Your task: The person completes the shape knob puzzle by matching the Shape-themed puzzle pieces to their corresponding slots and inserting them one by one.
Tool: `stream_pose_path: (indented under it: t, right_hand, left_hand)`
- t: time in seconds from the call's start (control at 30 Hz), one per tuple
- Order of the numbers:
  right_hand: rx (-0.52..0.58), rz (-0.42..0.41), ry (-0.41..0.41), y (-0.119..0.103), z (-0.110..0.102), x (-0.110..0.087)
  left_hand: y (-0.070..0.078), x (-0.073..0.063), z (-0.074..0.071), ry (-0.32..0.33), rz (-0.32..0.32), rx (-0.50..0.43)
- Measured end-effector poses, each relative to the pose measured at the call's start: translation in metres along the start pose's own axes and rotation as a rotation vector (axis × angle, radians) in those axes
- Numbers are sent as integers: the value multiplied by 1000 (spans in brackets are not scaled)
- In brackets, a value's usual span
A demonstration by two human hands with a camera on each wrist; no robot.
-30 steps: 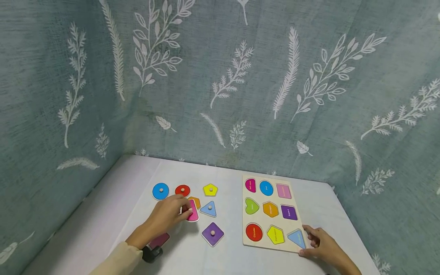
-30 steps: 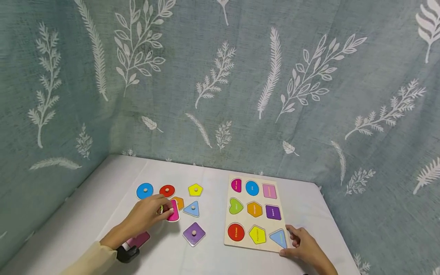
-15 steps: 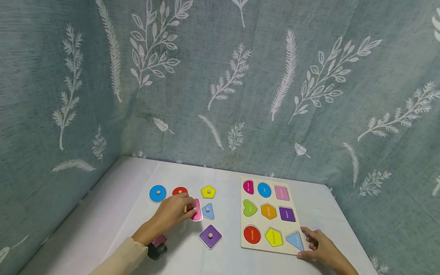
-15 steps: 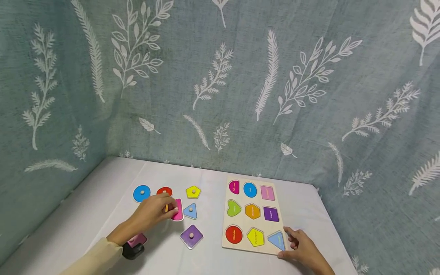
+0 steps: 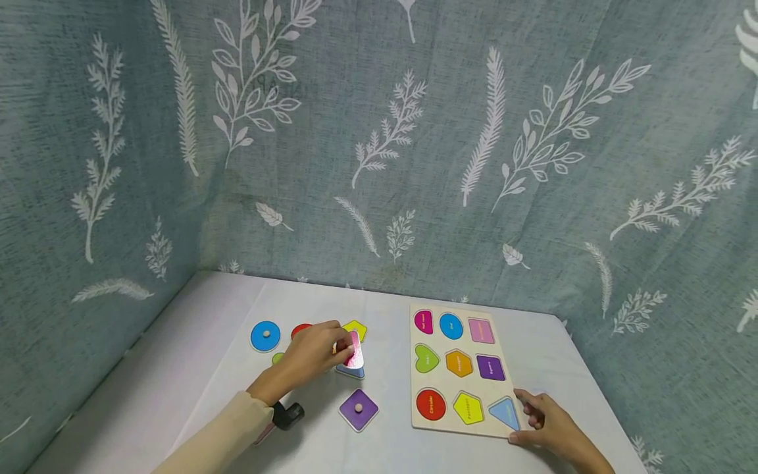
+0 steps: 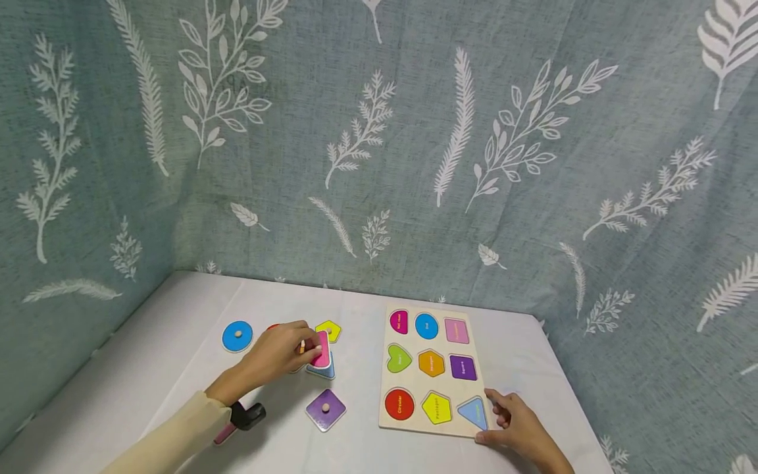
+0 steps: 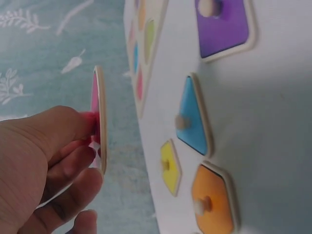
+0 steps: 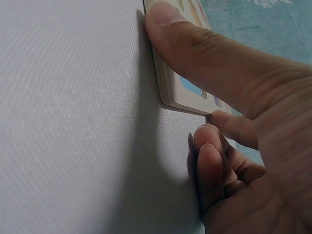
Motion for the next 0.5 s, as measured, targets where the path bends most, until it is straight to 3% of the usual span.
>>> stream_pose_path:
  t: [0.33,0.5]
  right_hand:
    - [-5,-2,-1,-1,1,0]
    - [-10,-6,-4,-2,1,-1]
  left_hand:
    - [9,22,9,9,47,-13]
    - [11,30,17,-33,44,-56]
Point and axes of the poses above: each hand's wrist, its own x-axis towards the middle knuckle, its own z-axis out of the palm, y = z × x, the point moved 4 cm from there along x, towards the middle knuckle, and after that the axes turned 14 degrees about x, right-handed, at the moved point
